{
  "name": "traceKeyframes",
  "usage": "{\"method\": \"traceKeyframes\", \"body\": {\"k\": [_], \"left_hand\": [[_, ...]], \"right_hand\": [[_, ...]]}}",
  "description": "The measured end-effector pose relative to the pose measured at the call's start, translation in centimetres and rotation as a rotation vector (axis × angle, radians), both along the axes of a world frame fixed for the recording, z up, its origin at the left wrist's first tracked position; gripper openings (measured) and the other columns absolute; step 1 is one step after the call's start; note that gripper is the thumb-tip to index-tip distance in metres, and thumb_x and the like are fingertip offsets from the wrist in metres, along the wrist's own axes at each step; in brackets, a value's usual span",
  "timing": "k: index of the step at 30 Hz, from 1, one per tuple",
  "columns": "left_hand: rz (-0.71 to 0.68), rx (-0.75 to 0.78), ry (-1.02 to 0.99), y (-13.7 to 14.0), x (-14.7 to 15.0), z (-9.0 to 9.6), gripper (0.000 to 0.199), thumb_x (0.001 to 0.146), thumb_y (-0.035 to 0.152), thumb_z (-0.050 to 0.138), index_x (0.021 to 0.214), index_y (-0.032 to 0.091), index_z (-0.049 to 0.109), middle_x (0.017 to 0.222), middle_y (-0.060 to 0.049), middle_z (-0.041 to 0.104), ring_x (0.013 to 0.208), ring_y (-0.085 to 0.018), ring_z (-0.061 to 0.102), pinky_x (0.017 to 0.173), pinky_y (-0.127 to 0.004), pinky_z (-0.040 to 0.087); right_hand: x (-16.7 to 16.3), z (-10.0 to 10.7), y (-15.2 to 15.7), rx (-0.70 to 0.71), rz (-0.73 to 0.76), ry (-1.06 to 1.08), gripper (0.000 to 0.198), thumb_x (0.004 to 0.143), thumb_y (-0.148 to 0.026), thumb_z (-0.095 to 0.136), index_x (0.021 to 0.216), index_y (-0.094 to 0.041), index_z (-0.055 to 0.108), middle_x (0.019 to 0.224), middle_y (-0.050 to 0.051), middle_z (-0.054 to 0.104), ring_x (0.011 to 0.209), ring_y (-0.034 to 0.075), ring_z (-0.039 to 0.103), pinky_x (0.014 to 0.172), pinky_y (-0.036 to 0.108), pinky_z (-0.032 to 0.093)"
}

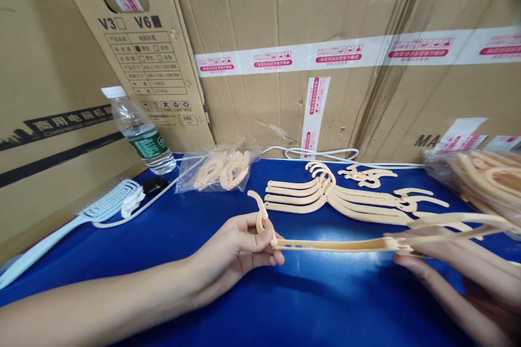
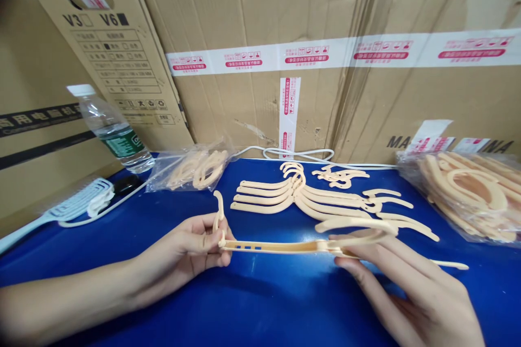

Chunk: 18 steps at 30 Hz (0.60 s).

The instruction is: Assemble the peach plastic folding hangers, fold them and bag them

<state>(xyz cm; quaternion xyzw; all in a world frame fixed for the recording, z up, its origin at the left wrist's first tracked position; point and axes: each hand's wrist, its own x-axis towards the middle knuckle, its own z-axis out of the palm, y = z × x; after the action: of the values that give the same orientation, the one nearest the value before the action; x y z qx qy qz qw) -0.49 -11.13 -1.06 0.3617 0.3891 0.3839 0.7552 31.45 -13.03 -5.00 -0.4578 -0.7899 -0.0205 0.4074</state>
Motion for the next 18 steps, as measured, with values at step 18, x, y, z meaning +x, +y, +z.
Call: {"method": "traceKeyframes", "body": {"k": [18], "left_hand": [[0.31, 0.138, 0.083, -1.1, 0.9, -0.6, 0.036, 0.059, 0.031, 0.09, 0.07, 0.013, 0.06, 0.073, 0.0, 0.067, 0.067, -0.013, 0.069, 0.065, -0.019, 0.055]], "right_hand": [[-0.3, -1.6, -0.7, -0.056, -0.038, 0.077, 0.029, 0.086, -0.04, 0.064, 0.115, -0.034, 0.063, 0.102, -0.003, 0.073, 0.083, 0.018, 0.073, 0.078, 0.02, 0.062]]}}
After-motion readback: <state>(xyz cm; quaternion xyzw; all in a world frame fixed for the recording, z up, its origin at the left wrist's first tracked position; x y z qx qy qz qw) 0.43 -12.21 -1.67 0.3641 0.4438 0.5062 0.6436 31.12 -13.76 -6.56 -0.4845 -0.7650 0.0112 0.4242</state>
